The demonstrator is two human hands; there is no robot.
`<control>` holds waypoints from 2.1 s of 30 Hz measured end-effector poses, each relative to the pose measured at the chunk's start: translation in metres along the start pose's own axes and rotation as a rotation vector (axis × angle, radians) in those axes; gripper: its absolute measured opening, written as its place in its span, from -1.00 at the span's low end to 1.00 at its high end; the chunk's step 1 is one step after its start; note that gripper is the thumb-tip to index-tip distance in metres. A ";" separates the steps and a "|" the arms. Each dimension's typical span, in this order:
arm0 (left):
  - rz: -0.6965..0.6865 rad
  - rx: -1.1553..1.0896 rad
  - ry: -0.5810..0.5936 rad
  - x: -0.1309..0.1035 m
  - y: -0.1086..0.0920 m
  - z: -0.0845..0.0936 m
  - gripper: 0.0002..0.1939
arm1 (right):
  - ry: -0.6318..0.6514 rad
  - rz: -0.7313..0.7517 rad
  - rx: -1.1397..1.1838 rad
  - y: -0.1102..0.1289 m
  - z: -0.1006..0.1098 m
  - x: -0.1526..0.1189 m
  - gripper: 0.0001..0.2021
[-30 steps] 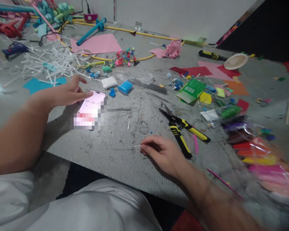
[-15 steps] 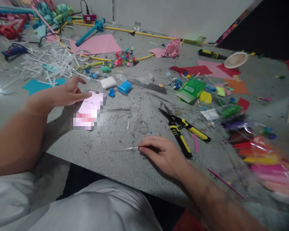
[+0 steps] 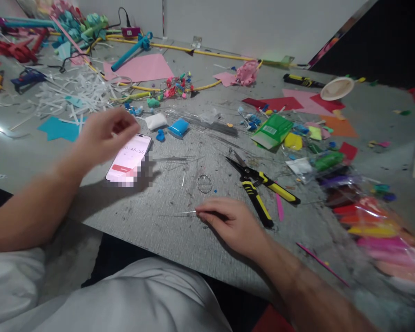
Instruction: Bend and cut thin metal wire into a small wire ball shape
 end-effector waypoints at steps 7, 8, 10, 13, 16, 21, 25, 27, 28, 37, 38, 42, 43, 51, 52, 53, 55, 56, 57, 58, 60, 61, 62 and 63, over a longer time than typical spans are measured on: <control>-0.429 -0.307 0.593 -0.086 -0.155 -0.074 -0.61 | 0.026 -0.089 0.046 0.004 -0.003 0.001 -0.91; -0.435 -0.346 0.587 -0.090 -0.160 -0.082 -0.64 | 0.024 -0.086 0.056 0.004 -0.003 0.002 -0.92; -0.395 -0.428 0.545 -0.090 -0.159 -0.095 -0.67 | 0.006 -0.074 0.066 0.005 -0.002 0.002 -0.91; -0.303 -0.560 0.534 -0.084 -0.151 -0.106 -0.72 | -0.027 -0.061 0.067 0.006 0.000 0.003 -0.90; -0.174 -0.686 0.588 -0.080 -0.143 -0.116 -0.72 | -0.054 -0.068 0.051 0.006 0.003 0.002 -0.91; -0.035 -0.885 0.654 -0.084 -0.137 -0.130 -0.69 | -0.090 -0.061 0.001 0.003 0.007 0.002 -0.93; 0.005 -0.978 0.667 -0.088 -0.133 -0.135 -0.70 | -0.056 -0.039 -0.032 0.003 0.005 0.005 -0.89; -0.006 -0.985 0.661 -0.088 -0.132 -0.135 -0.71 | -0.042 -0.017 -0.044 0.005 0.004 0.006 -0.86; -0.017 -0.977 0.652 -0.087 -0.132 -0.134 -0.71 | -0.042 -0.007 -0.050 0.007 0.004 0.006 -0.85; -0.163 -0.845 0.634 -0.083 -0.135 -0.129 -0.69 | -0.031 0.081 -0.060 0.017 -0.001 0.005 -0.79; -0.171 -0.842 0.636 -0.084 -0.135 -0.129 -0.69 | -0.029 0.082 -0.063 0.017 -0.001 0.004 -0.79; -0.197 -0.812 0.641 -0.085 -0.135 -0.126 -0.70 | -0.019 0.084 -0.059 0.018 -0.001 0.003 -0.79; -0.206 -0.803 0.640 -0.084 -0.135 -0.125 -0.70 | -0.014 0.082 -0.054 0.018 -0.002 0.002 -0.79; -0.243 -0.793 0.616 -0.081 -0.138 -0.121 -0.72 | 0.002 0.067 -0.054 0.020 -0.001 0.000 -0.82; -0.248 -0.784 0.615 -0.082 -0.138 -0.121 -0.73 | -0.001 0.071 -0.055 0.020 -0.001 0.001 -0.81; -0.258 -0.778 0.609 -0.082 -0.138 -0.121 -0.74 | -0.001 0.076 -0.059 0.021 -0.002 0.001 -0.81; -0.286 -0.768 0.593 -0.083 -0.138 -0.120 -0.77 | 0.000 0.098 -0.071 0.023 -0.004 0.001 -0.79; -0.302 -0.764 0.588 -0.083 -0.138 -0.120 -0.78 | 0.000 0.108 -0.080 0.025 -0.005 0.002 -0.78; -0.317 -0.761 0.583 -0.083 -0.139 -0.120 -0.78 | 0.000 0.114 -0.092 0.026 -0.006 0.002 -0.77; -0.328 -0.757 0.584 -0.084 -0.139 -0.120 -0.78 | -0.003 0.116 -0.104 0.027 -0.007 0.002 -0.75; -0.336 -0.748 0.593 -0.084 -0.139 -0.121 -0.77 | -0.009 0.108 -0.123 0.028 -0.008 0.001 -0.72; -0.339 -0.746 0.598 -0.084 -0.140 -0.122 -0.77 | -0.010 0.102 -0.129 0.028 -0.009 0.001 -0.71; -0.341 -0.743 0.602 -0.085 -0.140 -0.122 -0.77 | -0.014 0.101 -0.130 0.028 -0.009 0.001 -0.70; -0.344 -0.743 0.603 -0.085 -0.140 -0.122 -0.77 | -0.018 0.104 -0.128 0.028 -0.009 0.001 -0.70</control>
Point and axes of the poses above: each hand's wrist, its own x-axis towards the middle knuckle, its own z-axis out of the back of the hand, y = z × x, the point moved 7 cm from there along x, towards the middle knuckle, and after that the axes turned 12 degrees about x, right-handed, at the moved point
